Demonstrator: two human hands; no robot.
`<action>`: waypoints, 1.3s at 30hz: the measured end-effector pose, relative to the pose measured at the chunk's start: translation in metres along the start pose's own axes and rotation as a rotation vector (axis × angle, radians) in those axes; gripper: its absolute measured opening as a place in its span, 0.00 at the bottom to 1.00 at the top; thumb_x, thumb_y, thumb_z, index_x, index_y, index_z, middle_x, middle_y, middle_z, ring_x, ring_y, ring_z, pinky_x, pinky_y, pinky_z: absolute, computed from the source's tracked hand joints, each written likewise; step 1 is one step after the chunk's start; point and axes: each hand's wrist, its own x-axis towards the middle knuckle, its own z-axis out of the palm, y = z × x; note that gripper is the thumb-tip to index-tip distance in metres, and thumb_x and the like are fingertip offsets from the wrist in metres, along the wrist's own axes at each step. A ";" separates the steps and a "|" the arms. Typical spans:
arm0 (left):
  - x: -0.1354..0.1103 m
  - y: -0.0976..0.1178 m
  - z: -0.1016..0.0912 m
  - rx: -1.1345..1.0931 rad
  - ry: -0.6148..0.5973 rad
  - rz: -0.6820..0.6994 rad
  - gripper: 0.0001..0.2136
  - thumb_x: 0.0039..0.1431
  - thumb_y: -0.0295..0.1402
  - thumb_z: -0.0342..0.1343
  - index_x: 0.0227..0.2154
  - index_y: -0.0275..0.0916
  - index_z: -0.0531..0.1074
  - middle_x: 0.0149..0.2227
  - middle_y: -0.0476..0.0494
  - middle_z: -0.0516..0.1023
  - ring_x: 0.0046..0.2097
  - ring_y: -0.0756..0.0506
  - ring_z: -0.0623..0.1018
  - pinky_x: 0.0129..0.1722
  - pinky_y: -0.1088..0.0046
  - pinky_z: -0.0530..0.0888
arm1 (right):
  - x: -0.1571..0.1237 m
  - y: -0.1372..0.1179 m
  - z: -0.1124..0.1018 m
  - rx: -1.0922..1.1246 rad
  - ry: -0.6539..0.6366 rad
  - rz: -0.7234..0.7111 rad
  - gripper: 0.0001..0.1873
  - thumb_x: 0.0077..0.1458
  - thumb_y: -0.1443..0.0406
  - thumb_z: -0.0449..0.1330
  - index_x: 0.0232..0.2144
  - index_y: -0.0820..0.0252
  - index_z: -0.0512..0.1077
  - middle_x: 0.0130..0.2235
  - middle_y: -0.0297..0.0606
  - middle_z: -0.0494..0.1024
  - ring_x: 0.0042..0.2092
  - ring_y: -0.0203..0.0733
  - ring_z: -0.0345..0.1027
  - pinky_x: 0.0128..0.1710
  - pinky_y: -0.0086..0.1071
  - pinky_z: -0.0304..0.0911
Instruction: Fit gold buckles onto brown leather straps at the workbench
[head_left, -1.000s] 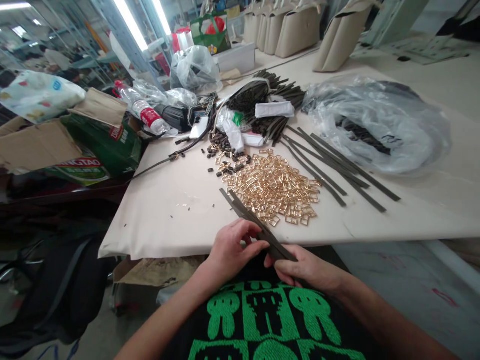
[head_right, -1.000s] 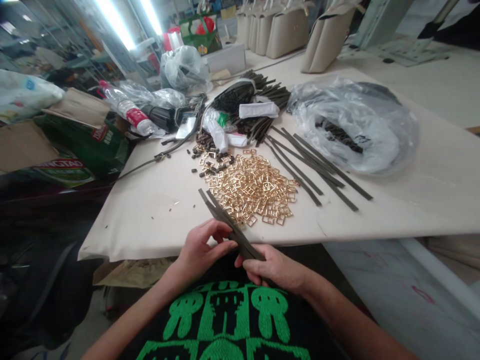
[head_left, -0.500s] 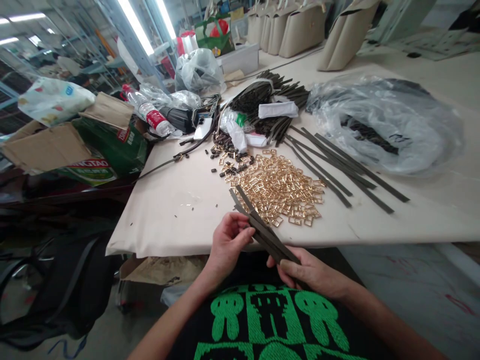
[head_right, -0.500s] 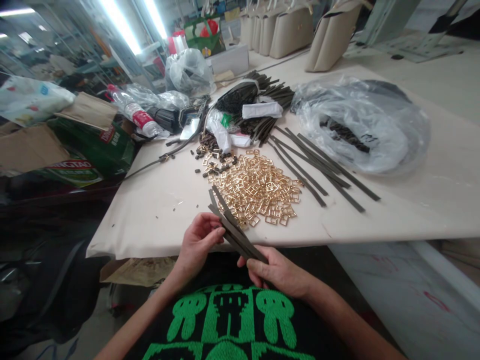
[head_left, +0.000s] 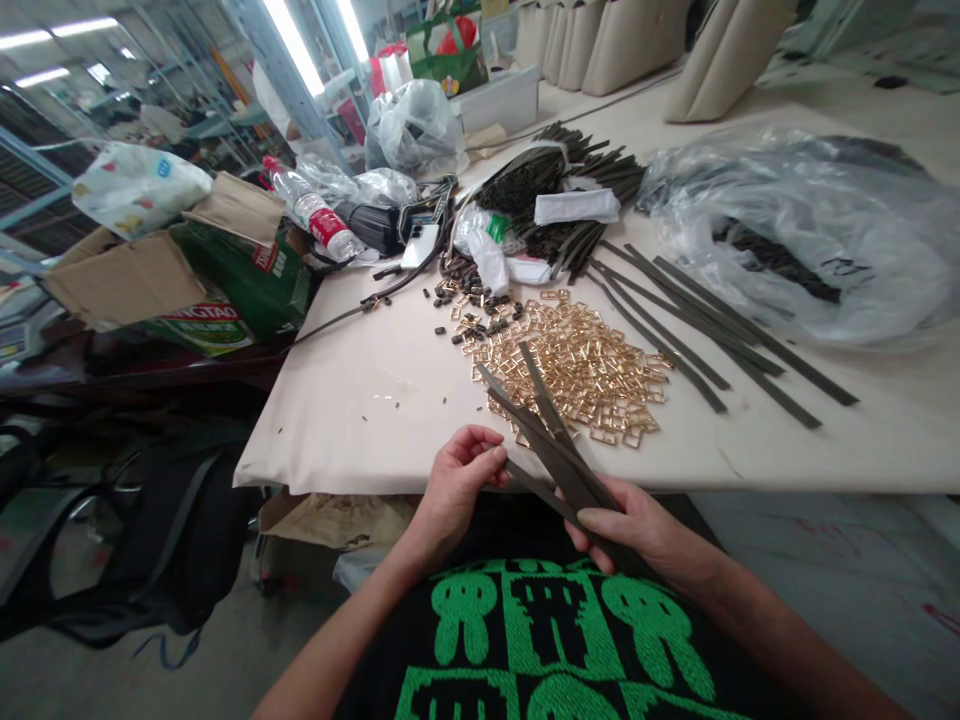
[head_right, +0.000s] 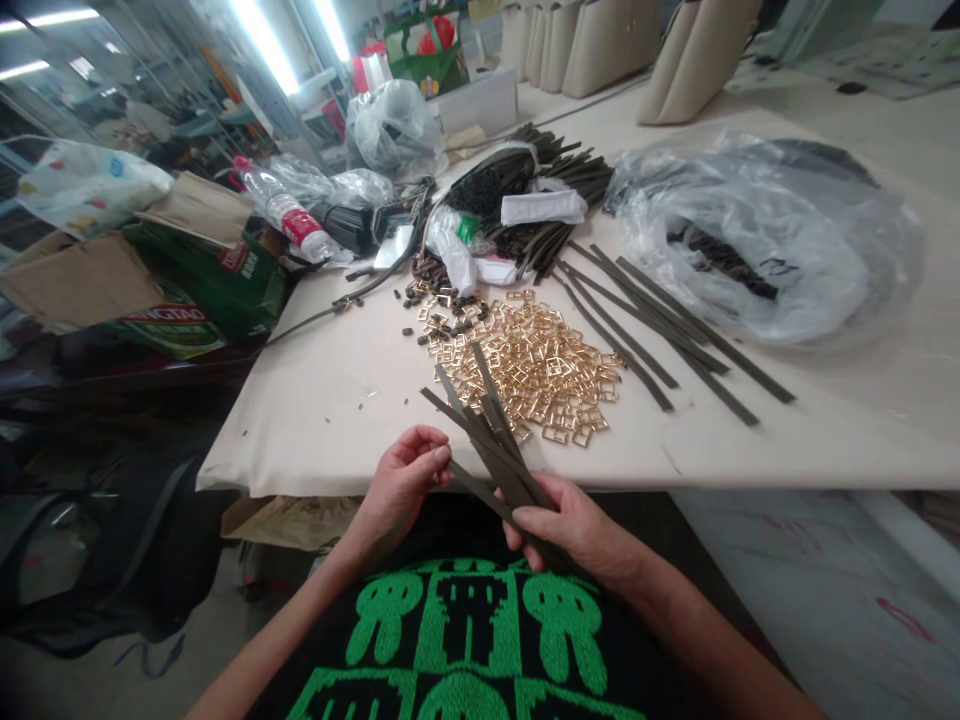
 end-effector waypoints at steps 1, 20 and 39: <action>-0.002 0.000 0.002 -0.002 -0.018 -0.017 0.12 0.49 0.34 0.68 0.32 0.36 0.71 0.25 0.54 0.72 0.24 0.56 0.72 0.27 0.80 0.67 | 0.001 -0.002 0.001 0.006 -0.007 0.000 0.22 0.50 0.52 0.65 0.38 0.62 0.68 0.25 0.31 0.72 0.19 0.28 0.59 0.17 0.23 0.49; -0.002 -0.015 0.011 -0.029 -0.160 -0.119 0.12 0.52 0.36 0.66 0.31 0.35 0.69 0.26 0.52 0.73 0.25 0.55 0.70 0.28 0.79 0.65 | 0.013 0.009 0.004 0.073 -0.044 -0.141 0.14 0.55 0.56 0.61 0.28 0.61 0.67 0.19 0.25 0.63 0.16 0.25 0.46 0.17 0.25 0.39; 0.001 -0.007 0.000 -0.001 0.055 0.013 0.17 0.53 0.43 0.65 0.41 0.37 0.73 0.28 0.52 0.73 0.27 0.54 0.72 0.27 0.79 0.68 | 0.011 0.010 0.001 -0.003 -0.163 0.013 0.23 0.53 0.50 0.64 0.40 0.62 0.68 0.22 0.25 0.66 0.17 0.25 0.47 0.15 0.22 0.40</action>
